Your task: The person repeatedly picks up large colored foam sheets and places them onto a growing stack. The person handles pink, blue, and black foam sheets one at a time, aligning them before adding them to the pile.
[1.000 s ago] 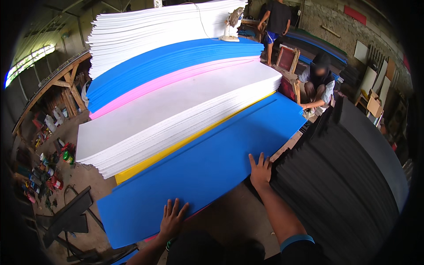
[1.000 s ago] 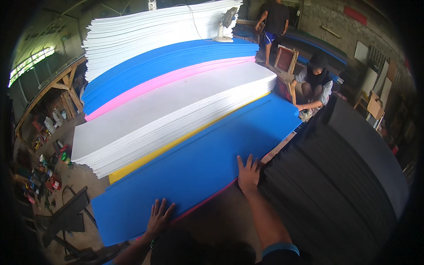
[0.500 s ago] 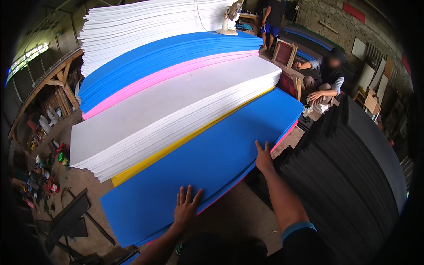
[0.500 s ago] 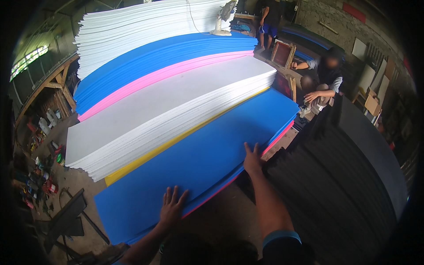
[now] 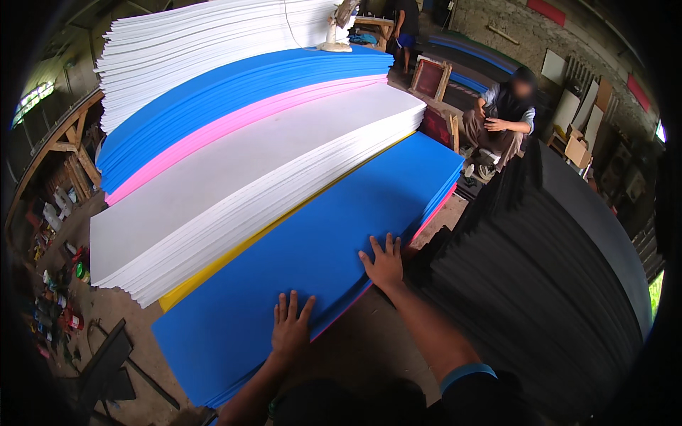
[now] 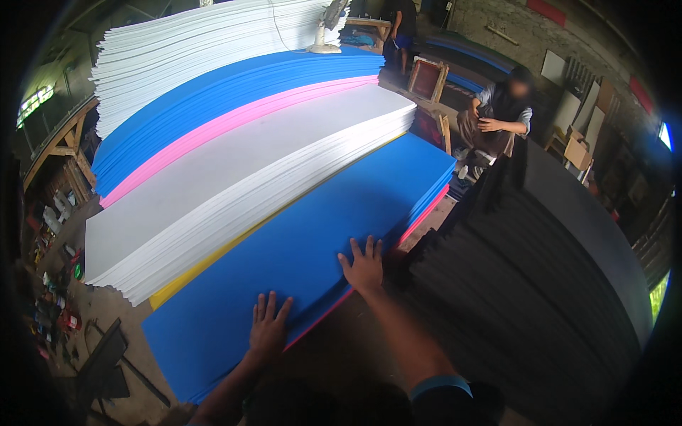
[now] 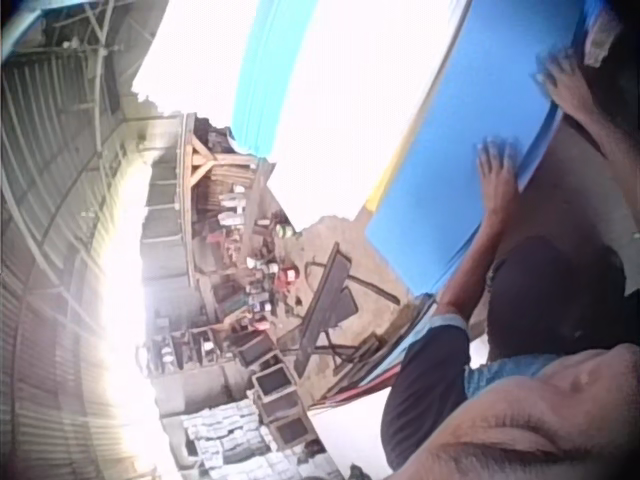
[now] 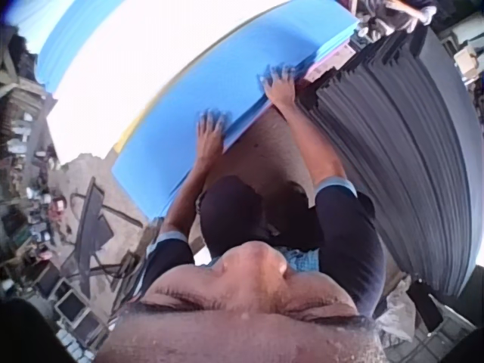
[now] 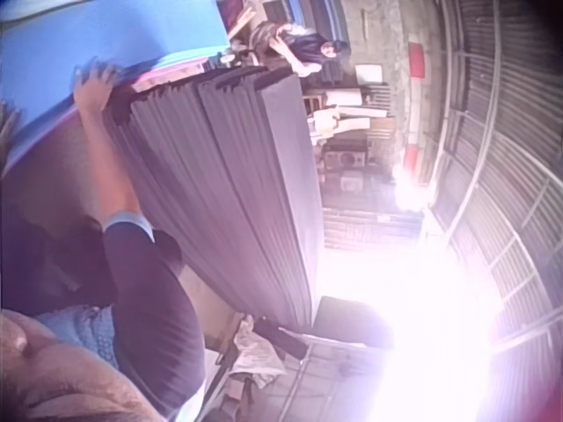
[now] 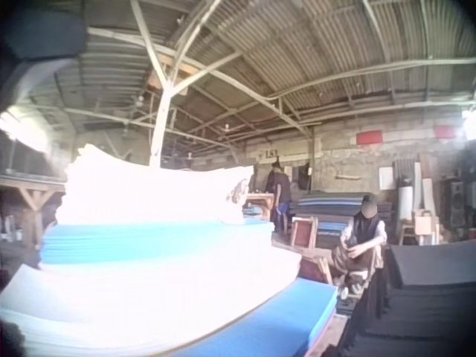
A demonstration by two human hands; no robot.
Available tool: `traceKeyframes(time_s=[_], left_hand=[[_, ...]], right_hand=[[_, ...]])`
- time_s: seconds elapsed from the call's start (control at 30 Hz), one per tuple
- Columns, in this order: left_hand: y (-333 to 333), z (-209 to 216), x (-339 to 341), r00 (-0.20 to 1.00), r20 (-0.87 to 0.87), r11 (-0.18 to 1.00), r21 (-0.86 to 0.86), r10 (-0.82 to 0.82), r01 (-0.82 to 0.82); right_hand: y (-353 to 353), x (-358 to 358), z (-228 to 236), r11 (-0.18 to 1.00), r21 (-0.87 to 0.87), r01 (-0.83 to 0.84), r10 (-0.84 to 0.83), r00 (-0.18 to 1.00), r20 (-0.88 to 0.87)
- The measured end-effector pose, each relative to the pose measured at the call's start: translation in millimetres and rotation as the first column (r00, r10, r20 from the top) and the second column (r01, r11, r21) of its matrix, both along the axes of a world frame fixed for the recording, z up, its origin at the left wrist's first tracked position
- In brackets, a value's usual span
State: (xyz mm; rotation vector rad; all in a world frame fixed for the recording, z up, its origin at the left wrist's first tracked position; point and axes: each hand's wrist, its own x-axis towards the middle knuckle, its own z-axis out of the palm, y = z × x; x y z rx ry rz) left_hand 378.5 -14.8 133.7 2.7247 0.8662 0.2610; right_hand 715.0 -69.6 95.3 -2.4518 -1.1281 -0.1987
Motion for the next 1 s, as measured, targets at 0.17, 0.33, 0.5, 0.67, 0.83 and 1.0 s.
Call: traceKeyframes(time_s=[0.17, 0.33, 0.5, 0.67, 0.83, 1.0], left_hand=[[8, -6, -3, 0.999, 0.005, 0.997, 0.075, -0.033, 0.032], [20, -12, -1, 0.994, 0.018, 0.994, 0.033, -0.105, 0.105], [29, -13, 2, 0.984, 0.004, 0.983, 0.050, -0.178, 0.177], [29, -19, 6, 0.983, -0.044, 0.976, 0.116, -0.180, 0.184], [21, -19, 8, 0.986, 0.001, 0.981, 0.097, -0.168, 0.168], [20, -9, 14, 0.985, -0.035, 0.986, 0.014, -0.168, 0.169]], right_hand=[[13, -9, -2, 0.999, 0.026, 0.041, -0.041, 0.999, 0.004], [16, -7, -1, 0.997, 0.068, 0.028, -0.026, 0.999, -0.039], [19, -19, 10, 0.998, -0.030, 0.050, -0.051, 0.998, -0.022], [21, -56, 9, 0.986, -0.087, -0.143, 0.146, 0.989, 0.034], [19, -59, 17, 0.987, -0.069, -0.148, 0.149, 0.989, 0.022], [18, -52, 18, 0.987, -0.087, -0.139, 0.141, 0.990, 0.023]])
